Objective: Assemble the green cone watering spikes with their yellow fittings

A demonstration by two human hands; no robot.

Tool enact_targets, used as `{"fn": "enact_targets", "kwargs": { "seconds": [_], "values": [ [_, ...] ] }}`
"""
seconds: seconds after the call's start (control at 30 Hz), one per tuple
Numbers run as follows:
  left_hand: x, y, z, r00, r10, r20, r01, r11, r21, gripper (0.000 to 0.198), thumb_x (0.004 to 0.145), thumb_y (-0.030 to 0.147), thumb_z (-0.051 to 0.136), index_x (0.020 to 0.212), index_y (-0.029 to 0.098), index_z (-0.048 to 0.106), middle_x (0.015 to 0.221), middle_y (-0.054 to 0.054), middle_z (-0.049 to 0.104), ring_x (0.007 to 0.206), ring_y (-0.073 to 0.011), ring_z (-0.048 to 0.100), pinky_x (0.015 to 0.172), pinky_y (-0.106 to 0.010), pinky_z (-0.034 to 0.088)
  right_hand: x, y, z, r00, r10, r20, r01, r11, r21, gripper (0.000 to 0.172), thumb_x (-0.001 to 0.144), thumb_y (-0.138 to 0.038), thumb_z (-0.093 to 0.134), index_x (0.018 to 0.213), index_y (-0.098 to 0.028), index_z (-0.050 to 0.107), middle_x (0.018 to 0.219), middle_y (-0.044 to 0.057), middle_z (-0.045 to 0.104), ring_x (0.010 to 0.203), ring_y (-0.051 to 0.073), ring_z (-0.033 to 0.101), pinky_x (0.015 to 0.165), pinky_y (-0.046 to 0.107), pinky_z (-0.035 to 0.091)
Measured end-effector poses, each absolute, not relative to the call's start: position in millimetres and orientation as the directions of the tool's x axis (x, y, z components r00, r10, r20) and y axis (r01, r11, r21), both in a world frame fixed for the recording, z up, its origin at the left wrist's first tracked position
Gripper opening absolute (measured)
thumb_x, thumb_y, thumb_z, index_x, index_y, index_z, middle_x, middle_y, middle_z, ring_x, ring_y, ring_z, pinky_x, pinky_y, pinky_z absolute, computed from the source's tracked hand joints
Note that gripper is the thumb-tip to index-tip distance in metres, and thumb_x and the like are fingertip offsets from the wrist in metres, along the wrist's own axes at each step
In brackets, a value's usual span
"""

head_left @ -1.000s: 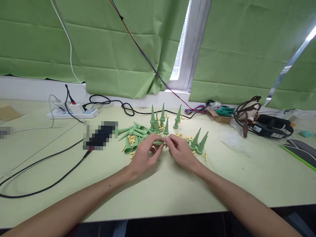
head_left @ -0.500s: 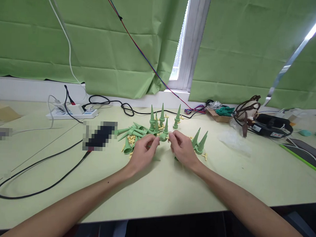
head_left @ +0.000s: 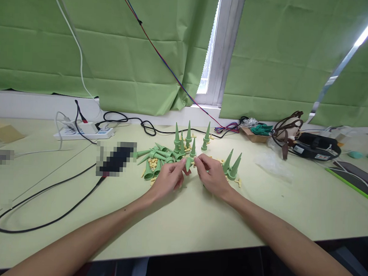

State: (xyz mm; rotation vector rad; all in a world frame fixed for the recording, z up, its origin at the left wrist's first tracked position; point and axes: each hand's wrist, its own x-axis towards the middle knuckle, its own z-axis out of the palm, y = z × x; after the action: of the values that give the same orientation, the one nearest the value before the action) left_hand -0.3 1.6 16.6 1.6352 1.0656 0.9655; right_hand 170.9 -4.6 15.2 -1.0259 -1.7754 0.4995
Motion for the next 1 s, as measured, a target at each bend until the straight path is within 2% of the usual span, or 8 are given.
{"fn": "enact_targets", "kwargs": {
  "seconds": [0.37, 0.57, 0.7, 0.83, 1.0],
  "values": [
    [-1.8, -0.1, 17.6, 0.394, 0.902, 0.176, 0.167, -0.258, 0.952, 0.042, 0.093, 0.054, 0.048, 0.072, 0.018, 0.048, 0.055, 0.004, 0.05, 0.045, -0.0092, 0.048, 0.047, -0.023, 0.038, 172.0, -3.8, 15.6, -0.145, 0.813, 0.564, 0.406, 0.568, -0.716, 0.034, 0.1, -0.038, 0.04, 0.07, -0.021, 0.042, 0.056, -0.005, 0.041, 0.052, 0.011, 0.038, 0.055, 0.025, 0.032],
    [-2.6, -2.7, 17.0, 0.378, 0.899, 0.219, 0.188, -0.306, 0.933, 0.036, 0.092, 0.051, 0.054, 0.075, 0.02, 0.043, 0.052, 0.006, 0.046, 0.045, -0.0099, 0.047, 0.048, -0.023, 0.036, 171.6, -3.3, 14.9, -0.147, 0.812, 0.565, 0.406, 0.57, -0.714, 0.034, 0.099, -0.036, 0.041, 0.069, -0.021, 0.039, 0.056, -0.005, 0.039, 0.051, 0.011, 0.036, 0.056, 0.025, 0.031],
    [-2.2, -3.8, 17.2, 0.355, 0.906, 0.231, 0.207, -0.317, 0.926, 0.032, 0.088, 0.049, 0.06, 0.083, 0.02, 0.047, 0.053, 0.007, 0.043, 0.048, -0.0104, 0.045, 0.047, -0.023, 0.035, 171.3, -3.0, 14.7, -0.15, 0.803, 0.577, 0.423, 0.579, -0.697, 0.034, 0.099, -0.035, 0.041, 0.068, -0.021, 0.038, 0.056, -0.005, 0.037, 0.052, 0.01, 0.035, 0.055, 0.025, 0.03],
    [-1.3, -3.7, 16.0, 0.313, 0.92, 0.236, 0.241, -0.317, 0.917, 0.037, 0.083, 0.047, 0.066, 0.103, 0.019, 0.052, 0.055, 0.007, 0.043, 0.05, -0.0106, 0.042, 0.047, -0.022, 0.035, 171.1, -2.9, 15.1, -0.155, 0.799, 0.581, 0.435, 0.584, -0.686, 0.034, 0.099, -0.034, 0.041, 0.068, -0.021, 0.037, 0.056, -0.006, 0.036, 0.052, 0.01, 0.033, 0.055, 0.025, 0.029],
    [-1.0, -1.0, 11.3, 0.307, 0.883, 0.355, 0.263, -0.437, 0.86, 0.036, 0.083, 0.04, 0.067, 0.109, 0.02, 0.053, 0.061, 0.005, 0.049, 0.055, -0.0116, 0.049, 0.05, -0.022, 0.04, 170.8, -2.5, 14.3, -0.162, 0.793, 0.588, 0.44, 0.591, -0.676, 0.034, 0.099, -0.034, 0.041, 0.067, -0.021, 0.037, 0.057, -0.006, 0.035, 0.052, 0.01, 0.032, 0.055, 0.025, 0.028]
  ]
}}
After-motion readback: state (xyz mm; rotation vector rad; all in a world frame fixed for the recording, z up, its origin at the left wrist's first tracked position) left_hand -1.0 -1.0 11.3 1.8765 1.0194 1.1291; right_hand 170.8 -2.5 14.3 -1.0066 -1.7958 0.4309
